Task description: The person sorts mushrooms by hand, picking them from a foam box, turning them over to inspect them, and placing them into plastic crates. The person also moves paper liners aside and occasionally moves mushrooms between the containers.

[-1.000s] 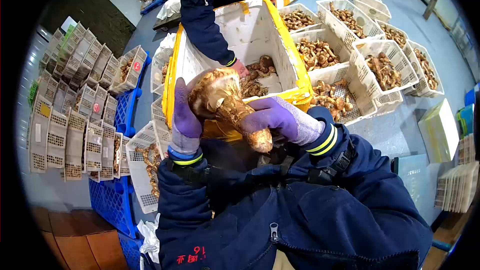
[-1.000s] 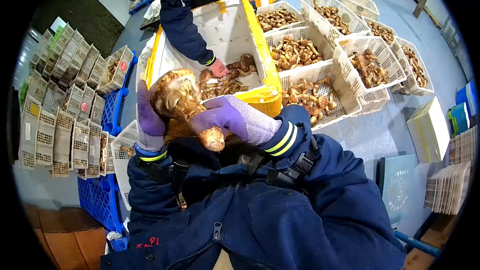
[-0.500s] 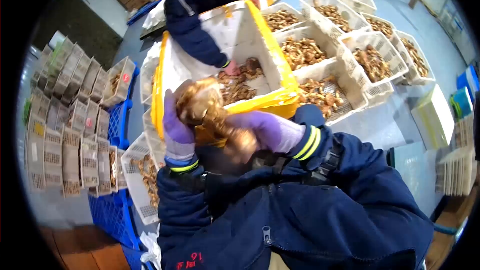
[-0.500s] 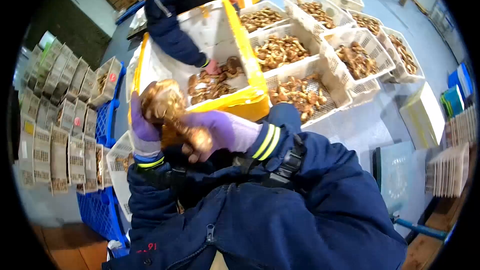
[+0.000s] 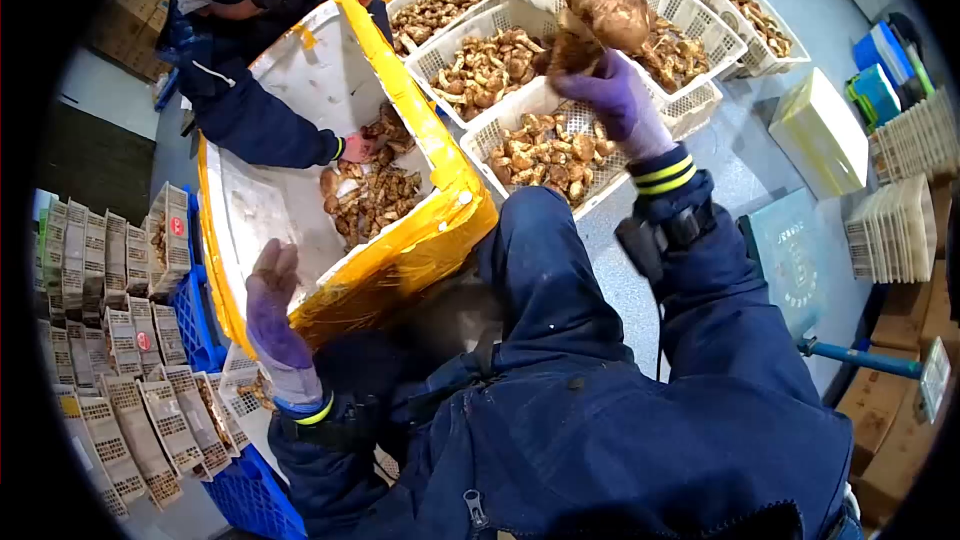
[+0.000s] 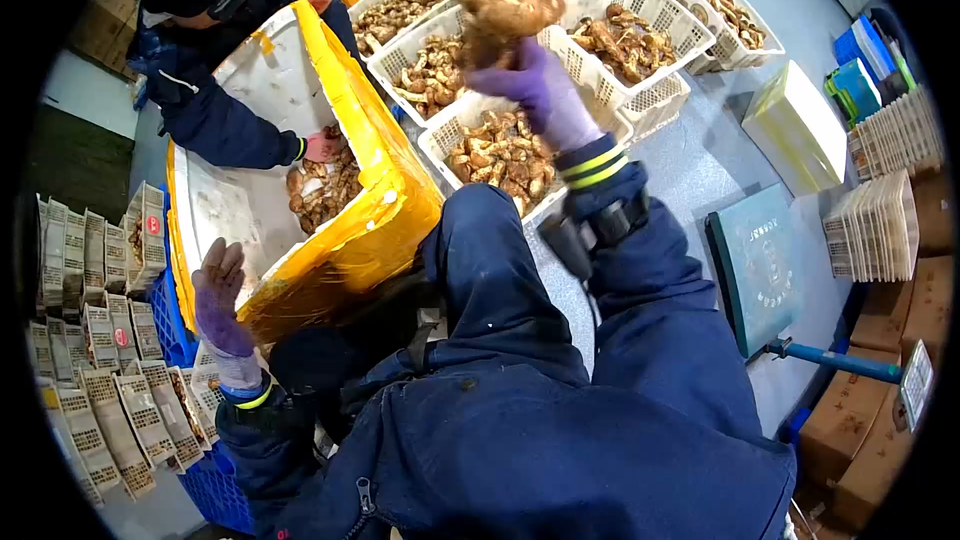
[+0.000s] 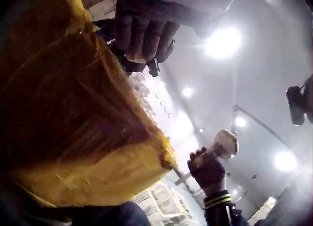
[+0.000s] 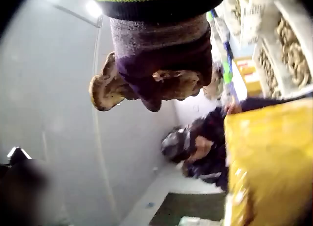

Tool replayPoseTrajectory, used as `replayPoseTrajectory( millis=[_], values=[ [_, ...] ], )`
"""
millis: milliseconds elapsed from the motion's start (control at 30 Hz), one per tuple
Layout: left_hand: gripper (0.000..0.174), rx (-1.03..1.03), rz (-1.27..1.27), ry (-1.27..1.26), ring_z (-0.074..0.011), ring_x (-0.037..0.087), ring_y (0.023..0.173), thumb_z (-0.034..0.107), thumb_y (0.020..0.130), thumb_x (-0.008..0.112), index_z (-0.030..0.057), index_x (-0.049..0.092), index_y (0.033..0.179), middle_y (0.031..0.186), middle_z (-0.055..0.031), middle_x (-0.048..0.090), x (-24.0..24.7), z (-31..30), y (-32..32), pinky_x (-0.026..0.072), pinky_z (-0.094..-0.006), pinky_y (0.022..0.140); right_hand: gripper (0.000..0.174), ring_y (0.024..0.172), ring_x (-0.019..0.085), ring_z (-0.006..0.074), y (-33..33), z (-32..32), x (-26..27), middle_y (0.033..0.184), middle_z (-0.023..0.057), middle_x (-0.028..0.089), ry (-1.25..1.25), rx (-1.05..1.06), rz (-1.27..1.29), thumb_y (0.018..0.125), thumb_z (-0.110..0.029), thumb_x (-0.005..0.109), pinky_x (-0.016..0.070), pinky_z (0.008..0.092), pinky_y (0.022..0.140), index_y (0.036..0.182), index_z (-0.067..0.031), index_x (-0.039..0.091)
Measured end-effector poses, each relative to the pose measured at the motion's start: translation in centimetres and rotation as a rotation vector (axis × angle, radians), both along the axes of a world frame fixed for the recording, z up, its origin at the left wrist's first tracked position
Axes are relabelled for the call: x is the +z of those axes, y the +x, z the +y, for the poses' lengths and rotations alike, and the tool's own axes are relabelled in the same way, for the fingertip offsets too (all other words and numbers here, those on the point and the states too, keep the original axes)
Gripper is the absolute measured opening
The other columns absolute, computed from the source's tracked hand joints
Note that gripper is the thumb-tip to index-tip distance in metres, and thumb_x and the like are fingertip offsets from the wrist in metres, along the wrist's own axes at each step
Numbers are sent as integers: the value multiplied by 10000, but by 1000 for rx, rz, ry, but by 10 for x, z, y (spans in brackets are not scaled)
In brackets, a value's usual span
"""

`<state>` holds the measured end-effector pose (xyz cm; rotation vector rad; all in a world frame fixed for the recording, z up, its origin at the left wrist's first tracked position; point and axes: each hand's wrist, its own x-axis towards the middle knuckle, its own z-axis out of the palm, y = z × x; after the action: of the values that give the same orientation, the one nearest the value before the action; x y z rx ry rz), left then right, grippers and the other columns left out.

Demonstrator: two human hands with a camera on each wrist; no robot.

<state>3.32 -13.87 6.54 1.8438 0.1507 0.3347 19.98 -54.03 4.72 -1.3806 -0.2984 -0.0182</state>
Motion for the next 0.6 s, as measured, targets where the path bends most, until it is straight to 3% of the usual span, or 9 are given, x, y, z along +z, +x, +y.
replayPoseTrajectory(
  millis=[33, 67, 133, 200, 267, 300, 367, 533, 600],
  values=[
    [676, 85, -5, 169, -246, 545, 1217, 521, 1019, 281, -11, 433, 1406, 1293, -180, 583, -2, 7, 5, 341, -364, 1081, 524, 993, 622, 190, 13, -20, -17, 1076, 100, 654, -107, -109, 41, 776, -148, 750, 474, 307, 928, 1234, 25, 562],
    [603, 119, -29, 308, -247, 548, 1218, 451, 1024, 359, -29, 474, 1373, 1293, -185, 584, -5, 12, 8, 356, -355, 1076, 553, 973, 626, 196, 46, -49, -74, 1103, 105, 657, -61, -117, 122, 755, -181, 775, 490, 305, 892, 1223, 28, 569],
    [497, 149, 38, 402, -261, 569, 1183, 342, 1019, 429, -42, 522, 1321, 1258, -195, 602, -30, 24, 16, 393, -356, 1043, 524, 893, 649, 199, 71, -87, -139, 1027, 139, 695, -517, -301, 253, 719, -230, 785, 510, 310, 814, 1150, 21, 624],
    [389, 208, 202, 571, -268, 599, 1131, 224, 1007, 469, -49, 575, 1263, 1196, -198, 636, -35, 13, 28, 440, -348, 993, 572, 904, 665, 310, 87, -117, -215, 979, 211, 688, -744, -353, 308, 657, -306, 754, 505, 367, 845, 1108, 28, 642],
    [386, 250, 163, 543, -270, 606, 1118, 217, 1005, 466, -49, 576, 1262, 1184, -201, 641, -37, 5, 30, 447, -348, 984, 549, 1002, 645, 372, 91, -114, -226, 1056, 260, 668, -1152, -353, 488, 680, -321, 748, 492, 409, 896, 1100, 18, 645],
    [384, 278, 147, 531, -272, 609, 1112, 214, 1004, 465, -49, 577, 1261, 1178, -202, 643, -38, 2, 29, 451, -349, 980, 572, 948, 669, 337, 108, -131, -277, 1001, 234, 685, -1245, -350, 472, 665, -312, 758, 513, 399, 853, 1116, 18, 638],
    [367, 313, 175, 522, -287, 611, 1105, 181, 996, 454, -60, 581, 1242, 1164, -218, 642, -38, -1, 28, 452, -363, 975, 507, 1003, 651, 367, 125, -127, -299, 1048, 237, 677, -1478, -291, 537, 699, -277, 724, 502, 426, 888, 1121, -7, 646],
    [417, 262, 254, 630, -317, 614, 1080, 255, 982, 435, -59, 582, 1214, 1152, -225, 637, -40, 8, 30, 460, -403, 960, 387, 1055, 631, 375, 174, -131, -366, 1097, 251, 657, -1659, -184, 689, 752, -238, 664, 497, 432, 920, 1055, 4, 668],
    [407, 261, 282, 651, -319, 615, 1078, 246, 979, 424, -54, 586, 1201, 1154, -219, 636, -41, 7, 31, 465, -407, 954, 394, 1089, 623, 373, 189, -131, -389, 1125, 236, 655, -1683, -282, 765, 756, -254, 675, 497, 426, 935, 1058, -1, 679]
  ],
)
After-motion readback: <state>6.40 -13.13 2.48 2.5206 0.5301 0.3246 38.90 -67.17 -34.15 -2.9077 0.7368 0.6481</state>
